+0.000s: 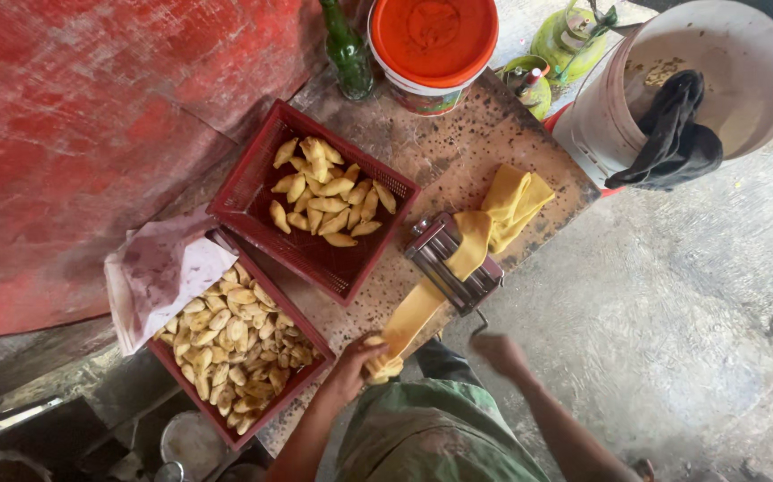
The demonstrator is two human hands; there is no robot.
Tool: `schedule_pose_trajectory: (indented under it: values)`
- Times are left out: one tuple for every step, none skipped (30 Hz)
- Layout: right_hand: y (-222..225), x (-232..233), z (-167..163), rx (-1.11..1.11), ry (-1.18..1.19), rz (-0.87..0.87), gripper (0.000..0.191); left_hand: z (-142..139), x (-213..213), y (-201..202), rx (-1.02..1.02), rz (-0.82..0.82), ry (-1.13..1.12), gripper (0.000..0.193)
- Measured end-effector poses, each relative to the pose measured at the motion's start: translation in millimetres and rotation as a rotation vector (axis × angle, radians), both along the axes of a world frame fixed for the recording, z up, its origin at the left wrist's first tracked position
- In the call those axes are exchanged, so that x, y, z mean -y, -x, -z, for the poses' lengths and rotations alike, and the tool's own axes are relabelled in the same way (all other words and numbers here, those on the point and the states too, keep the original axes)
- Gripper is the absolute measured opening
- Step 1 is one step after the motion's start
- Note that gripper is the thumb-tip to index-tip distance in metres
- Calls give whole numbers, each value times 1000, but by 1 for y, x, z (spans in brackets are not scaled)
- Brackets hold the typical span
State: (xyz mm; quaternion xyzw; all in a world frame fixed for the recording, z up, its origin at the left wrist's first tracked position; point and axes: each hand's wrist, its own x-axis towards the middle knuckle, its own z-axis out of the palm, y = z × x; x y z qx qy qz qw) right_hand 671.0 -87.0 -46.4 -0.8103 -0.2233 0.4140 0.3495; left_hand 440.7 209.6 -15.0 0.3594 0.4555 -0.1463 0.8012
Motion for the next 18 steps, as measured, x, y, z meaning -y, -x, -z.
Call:
schedule_pose_trajectory:
  values:
    - [18,1,-12,-227,-34,-168,31,-4,-6,19,253,230,-354,59]
    - [29,8,-28,-497,-43,-199,33,-11,-12,38,506,464,-709,57]
    - [21,26,-49,-654,-89,-186,35,-17,-15,51,750,696,-1054,54]
    - [5,47,-68,-685,-146,-124,36,-24,-18,62,449,540,-695,54]
    - [-21,63,-82,-640,-167,-24,38,-32,-19,72,151,372,-335,54]
    - [-52,78,-92,-565,-153,92,40,-39,-22,78,-133,198,15,57]
    - [-73,78,-88,-313,-89,156,40,-47,-27,81,-207,223,-7,57]
    - [-93,76,-79,-152,-43,227,39,-55,-30,84,-281,247,-24,57]
    - [-96,62,-60,-61,-23,264,39,-62,-30,85,-352,263,-39,57]
    - [-94,47,-38,37,-12,250,40,-68,-31,86,-304,238,-39,57]
    - [-81,34,-16,134,52,196,40,-75,-31,88,-260,211,-38,57]
    - [-64,20,5,194,95,115,41,-80,-32,89,-214,186,-43,57]
    - [-45,14,21,259,94,121,42,-83,-34,90,-232,190,-114,58]
    - [-21,5,26,411,84,197,46,-86,-33,92,-255,197,-176,59]
    - [-2,3,25,561,82,269,49,-89,-32,95,-279,203,-228,60]
    - [19,5,23,715,79,343,54,-90,-30,99,-243,207,-239,58]
    - [34,9,19,555,98,434,52,-91,-30,102,-203,216,-252,57]
    - [47,7,4,390,121,523,50,-91,-28,106,-166,226,-261,57]
